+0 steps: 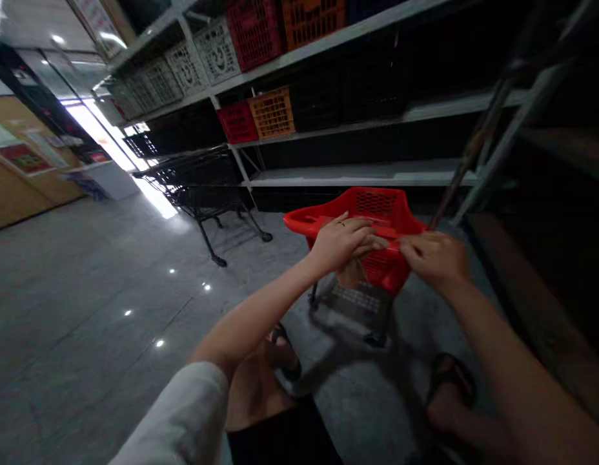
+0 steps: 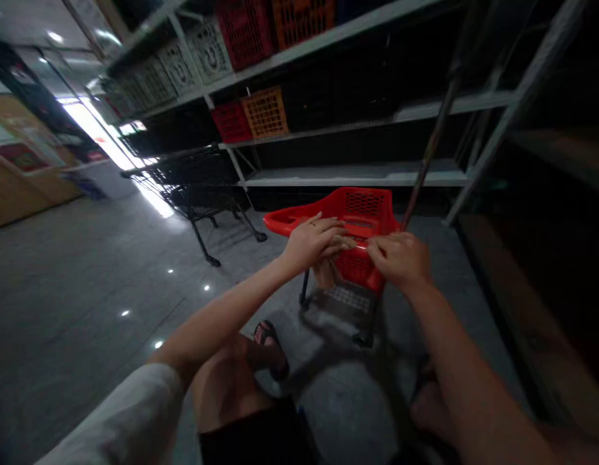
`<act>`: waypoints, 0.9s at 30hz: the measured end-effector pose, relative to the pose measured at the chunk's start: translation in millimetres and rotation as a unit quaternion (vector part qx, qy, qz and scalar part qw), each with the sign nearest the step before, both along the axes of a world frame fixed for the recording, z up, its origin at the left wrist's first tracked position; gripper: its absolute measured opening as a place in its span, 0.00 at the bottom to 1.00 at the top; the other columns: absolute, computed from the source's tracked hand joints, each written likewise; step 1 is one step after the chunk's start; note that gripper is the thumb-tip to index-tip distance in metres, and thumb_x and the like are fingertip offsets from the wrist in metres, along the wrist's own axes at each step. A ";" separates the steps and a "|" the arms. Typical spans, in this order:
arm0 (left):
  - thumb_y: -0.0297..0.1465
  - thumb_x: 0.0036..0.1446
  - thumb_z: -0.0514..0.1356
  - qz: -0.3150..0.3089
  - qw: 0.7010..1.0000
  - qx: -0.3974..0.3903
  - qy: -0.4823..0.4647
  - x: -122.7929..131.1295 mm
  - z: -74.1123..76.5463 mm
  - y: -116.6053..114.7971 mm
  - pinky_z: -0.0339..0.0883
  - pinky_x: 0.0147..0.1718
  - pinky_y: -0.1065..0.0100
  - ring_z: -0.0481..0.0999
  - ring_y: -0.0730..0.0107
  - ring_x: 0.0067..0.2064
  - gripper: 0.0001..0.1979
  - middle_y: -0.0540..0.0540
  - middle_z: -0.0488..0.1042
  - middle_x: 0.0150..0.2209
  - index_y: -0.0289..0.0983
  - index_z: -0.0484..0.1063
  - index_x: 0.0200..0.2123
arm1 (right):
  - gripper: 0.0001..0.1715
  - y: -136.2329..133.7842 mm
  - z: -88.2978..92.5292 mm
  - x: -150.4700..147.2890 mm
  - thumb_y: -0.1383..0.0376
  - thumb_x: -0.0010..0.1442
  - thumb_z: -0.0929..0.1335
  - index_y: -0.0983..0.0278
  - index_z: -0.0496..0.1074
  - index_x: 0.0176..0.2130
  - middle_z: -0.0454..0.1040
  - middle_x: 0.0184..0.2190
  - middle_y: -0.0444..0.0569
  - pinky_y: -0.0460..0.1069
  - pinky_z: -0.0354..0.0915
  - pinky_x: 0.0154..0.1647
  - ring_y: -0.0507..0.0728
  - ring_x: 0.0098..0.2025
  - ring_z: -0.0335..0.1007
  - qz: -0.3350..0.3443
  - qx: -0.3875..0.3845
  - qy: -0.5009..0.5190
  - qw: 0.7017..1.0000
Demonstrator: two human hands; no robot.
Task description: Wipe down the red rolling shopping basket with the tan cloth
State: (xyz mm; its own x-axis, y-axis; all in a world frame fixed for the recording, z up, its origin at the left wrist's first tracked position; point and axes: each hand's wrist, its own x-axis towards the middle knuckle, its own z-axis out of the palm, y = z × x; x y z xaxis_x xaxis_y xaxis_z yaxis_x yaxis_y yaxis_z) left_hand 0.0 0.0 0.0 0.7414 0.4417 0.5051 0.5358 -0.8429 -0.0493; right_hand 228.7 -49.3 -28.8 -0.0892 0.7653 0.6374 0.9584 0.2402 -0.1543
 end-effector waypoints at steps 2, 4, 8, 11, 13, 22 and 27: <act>0.43 0.70 0.55 0.049 0.997 -0.049 -0.038 -6.1 4.3 6.4 0.66 0.61 0.63 0.77 0.64 0.59 0.18 0.46 0.79 0.57 0.41 0.76 0.54 | 0.24 -3.0 -2.9 25.3 0.59 0.60 0.60 0.63 0.82 0.28 0.84 0.32 0.56 0.59 0.73 0.42 0.66 0.38 0.81 0.015 0.007 0.009 1.000; 0.39 0.71 0.55 0.106 0.988 -0.091 -0.069 -20.2 10.2 14.4 0.70 0.54 0.67 0.79 0.66 0.56 0.15 0.46 0.81 0.54 0.41 0.77 0.52 | 0.23 -6.4 -4.4 46.4 0.59 0.60 0.61 0.61 0.83 0.31 0.84 0.33 0.55 0.58 0.72 0.43 0.66 0.39 0.81 0.019 0.008 0.015 1.000; 0.34 0.70 0.55 0.249 0.950 -0.154 -0.108 -63.2 23.0 26.2 0.70 0.43 0.66 0.82 0.60 0.46 0.13 0.42 0.83 0.44 0.38 0.79 0.47 | 0.20 -13.5 -4.0 64.7 0.60 0.59 0.62 0.59 0.82 0.28 0.82 0.28 0.53 0.57 0.69 0.39 0.65 0.37 0.78 0.000 0.000 0.021 1.000; 0.33 0.69 0.55 0.272 0.934 -0.178 -0.149 -61.3 22.6 11.7 0.69 0.47 0.67 0.80 0.62 0.50 0.15 0.46 0.82 0.50 0.42 0.75 0.54 | 0.20 -16.4 -3.3 57.3 0.59 0.60 0.62 0.59 0.79 0.24 0.79 0.24 0.52 0.55 0.66 0.36 0.63 0.34 0.76 -0.030 0.010 0.020 0.999; 0.30 0.70 0.53 0.245 0.937 -0.164 -0.187 -29.8 17.2 -9.6 0.68 0.52 0.68 0.78 0.65 0.54 0.17 0.47 0.80 0.54 0.42 0.73 0.57 | 0.21 -17.2 -2.9 46.6 0.60 0.60 0.62 0.59 0.79 0.25 0.78 0.23 0.51 0.53 0.63 0.34 0.61 0.33 0.75 -0.039 0.015 0.020 0.999; 0.35 0.73 0.50 0.132 0.982 -0.107 -0.077 100.7 24.0 -57.4 0.68 0.58 0.58 0.82 0.61 0.48 0.17 0.43 0.82 0.47 0.39 0.77 0.51 | 0.24 -26.5 2.1 32.9 0.63 0.62 0.60 0.62 0.77 0.22 0.78 0.24 0.53 0.53 0.65 0.39 0.60 0.32 0.74 0.012 -0.026 -0.002 1.000; 0.34 0.72 0.52 0.226 0.963 -0.124 -0.080 9.0 28.5 -17.9 0.59 0.67 0.55 0.81 0.62 0.52 0.16 0.45 0.83 0.50 0.44 0.76 0.55 | 0.22 -36.2 -4.9 51.5 0.64 0.63 0.61 0.60 0.82 0.30 0.82 0.28 0.51 0.55 0.68 0.43 0.60 0.33 0.75 0.046 0.016 0.031 0.998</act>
State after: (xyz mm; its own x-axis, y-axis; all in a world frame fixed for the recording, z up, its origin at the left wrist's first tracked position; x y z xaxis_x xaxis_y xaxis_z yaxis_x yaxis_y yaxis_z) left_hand 9.0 -17.9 28.5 0.3663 0.8229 0.4344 0.8352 -0.4966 0.2363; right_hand 280.2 -85.5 -33.7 -0.1180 0.7346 0.6682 0.9212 0.3322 -0.2025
